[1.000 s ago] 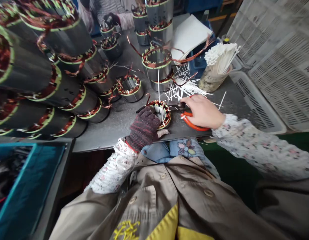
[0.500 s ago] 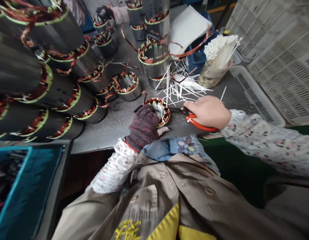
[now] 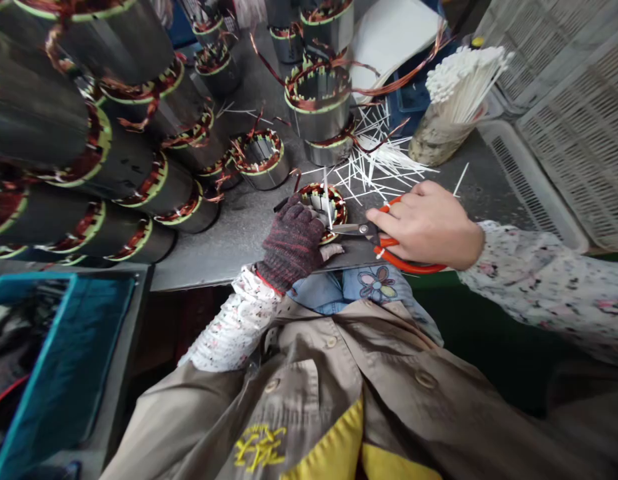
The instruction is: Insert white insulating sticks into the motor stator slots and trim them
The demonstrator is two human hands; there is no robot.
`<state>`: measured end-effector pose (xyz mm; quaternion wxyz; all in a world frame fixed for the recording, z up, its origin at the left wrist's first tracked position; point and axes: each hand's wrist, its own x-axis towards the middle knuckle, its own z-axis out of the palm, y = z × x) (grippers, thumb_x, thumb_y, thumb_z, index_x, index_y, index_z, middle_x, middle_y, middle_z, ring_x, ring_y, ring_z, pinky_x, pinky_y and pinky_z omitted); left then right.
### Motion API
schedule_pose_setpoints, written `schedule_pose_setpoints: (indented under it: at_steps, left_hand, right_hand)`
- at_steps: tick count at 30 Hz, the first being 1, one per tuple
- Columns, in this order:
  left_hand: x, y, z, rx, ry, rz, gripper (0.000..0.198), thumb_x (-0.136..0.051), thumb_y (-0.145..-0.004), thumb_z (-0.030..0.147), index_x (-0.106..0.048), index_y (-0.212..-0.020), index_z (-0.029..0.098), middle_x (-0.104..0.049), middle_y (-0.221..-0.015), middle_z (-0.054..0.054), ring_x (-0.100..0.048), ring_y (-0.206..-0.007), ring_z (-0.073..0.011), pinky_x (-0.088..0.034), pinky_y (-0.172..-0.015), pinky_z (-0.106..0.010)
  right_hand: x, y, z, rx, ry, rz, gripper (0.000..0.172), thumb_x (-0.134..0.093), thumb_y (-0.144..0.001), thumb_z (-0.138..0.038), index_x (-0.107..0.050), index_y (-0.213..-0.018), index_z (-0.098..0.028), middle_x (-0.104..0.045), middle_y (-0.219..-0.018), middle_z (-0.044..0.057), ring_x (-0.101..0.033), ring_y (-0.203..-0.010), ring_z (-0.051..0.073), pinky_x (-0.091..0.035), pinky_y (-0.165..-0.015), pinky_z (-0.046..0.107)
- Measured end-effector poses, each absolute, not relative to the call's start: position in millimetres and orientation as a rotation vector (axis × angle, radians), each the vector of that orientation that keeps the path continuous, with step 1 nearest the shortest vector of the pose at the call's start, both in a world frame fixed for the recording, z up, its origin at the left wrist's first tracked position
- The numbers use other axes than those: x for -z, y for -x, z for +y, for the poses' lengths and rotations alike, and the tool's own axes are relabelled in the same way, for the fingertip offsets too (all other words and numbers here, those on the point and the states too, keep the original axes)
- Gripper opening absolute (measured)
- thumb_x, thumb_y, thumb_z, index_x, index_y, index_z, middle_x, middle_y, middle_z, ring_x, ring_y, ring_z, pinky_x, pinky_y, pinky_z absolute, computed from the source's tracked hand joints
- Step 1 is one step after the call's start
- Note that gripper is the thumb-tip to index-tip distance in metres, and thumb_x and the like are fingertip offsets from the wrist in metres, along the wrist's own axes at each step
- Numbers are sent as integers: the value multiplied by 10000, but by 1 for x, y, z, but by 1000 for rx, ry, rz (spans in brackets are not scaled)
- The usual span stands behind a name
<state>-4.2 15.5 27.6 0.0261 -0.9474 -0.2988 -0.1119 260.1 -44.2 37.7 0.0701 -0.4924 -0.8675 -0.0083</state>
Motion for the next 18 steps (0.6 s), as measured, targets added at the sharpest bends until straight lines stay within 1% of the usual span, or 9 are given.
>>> schedule_pose_setpoints:
  at_steps: [3, 6, 8, 9, 10, 12, 14, 15, 18]
  left_hand:
    - [-36, -2, 12, 176, 2936, -1048, 547, -735, -902, 644, -773, -961, 101, -733, -927, -168, -670, -1025, -332, -462, -1127, -570]
    - [-36, -4, 11, 334, 3016, -1249, 536, -793, -837, 665, -780, -867, 131, -734, -874, -164, -674, -1046, -355, -478, -1101, -572]
    - [-32, 0, 14, 738, 3046, -1591, 483, -906, -711, 619, -760, -773, 164, -727, -831, -138, -681, -1040, -356, -487, -1094, -570]
    - [-30, 3, 16, 995, 3006, -1794, 468, -928, -678, 599, -752, -763, 174, -728, -821, -122, -695, -1001, -340, -520, -1054, -553]
    - [-29, 7, 20, 1239, 2933, -1969, 462, -909, -695, 605, -751, -789, 180, -731, -815, -107, -710, -935, -312, -566, -977, -520]
    - [-31, 17, 29, 1590, 2781, -2171, 490, -739, -851, 669, -758, -917, 183, -748, -831, -89, -726, -794, -245, -616, -778, -416]
    - [-41, 25, 41, 1704, 2655, -2139, 577, -495, -994, 696, -743, -1026, 176, -761, -860, -86, -725, -706, -198, -597, -644, -340]
    - [-48, 28, 50, 1717, 2585, -2097, 602, -440, -1018, 692, -733, -1045, 167, -762, -876, -87, -725, -699, -187, -591, -627, -328]
    - [-75, 31, 87, 1564, 2443, -1955, 571, -542, -983, 694, -713, -977, 150, -733, -875, -71, -719, -781, -201, -611, -757, -384]
  right_hand:
    - [-28, -267, -39, -25, 1620, -2461, 349, -618, -929, -434, -776, -1135, -201, -637, -639, 66, -572, -605, 228, -440, -687, 426]
    - [-6, -286, -32, -160, 1799, -2253, 528, -651, -902, -562, -728, -1310, -236, -692, -713, 70, -584, -579, 236, -432, -576, 380]
    - [15, -301, -29, -248, 1825, -2171, 726, -693, -846, -589, -639, -1442, -178, -766, -956, 133, -689, -759, 295, -527, -640, 410]
    - [26, -307, -28, -237, 1824, -2131, 777, -686, -841, -571, -601, -1476, -131, -760, -1117, 178, -718, -920, 338, -573, -748, 450]
    - [37, -312, -29, -178, 1825, -2081, 768, -651, -858, -559, -596, -1471, -101, -725, -1252, 211, -703, -1084, 381, -580, -867, 496]
    - [57, -316, -31, -50, 1829, -1984, 657, -555, -913, -534, -650, -1398, -102, -666, -1383, 221, -641, -1256, 412, -533, -1013, 557]
    - [70, -315, -35, 21, 1832, -1926, 561, -504, -941, -519, -716, -1296, -140, -667, -1391, 199, -637, -1260, 407, -512, -1033, 576]
    - [74, -314, -37, 32, 1831, -1917, 530, -502, -942, -515, -737, -1253, -155, -672, -1385, 190, -645, -1241, 402, -512, -1023, 578]
    - [77, -311, -40, 22, 1812, -1934, 492, -519, -928, -508, -768, -1184, -169, -671, -1392, 184, -647, -1229, 402, -512, -1000, 584]
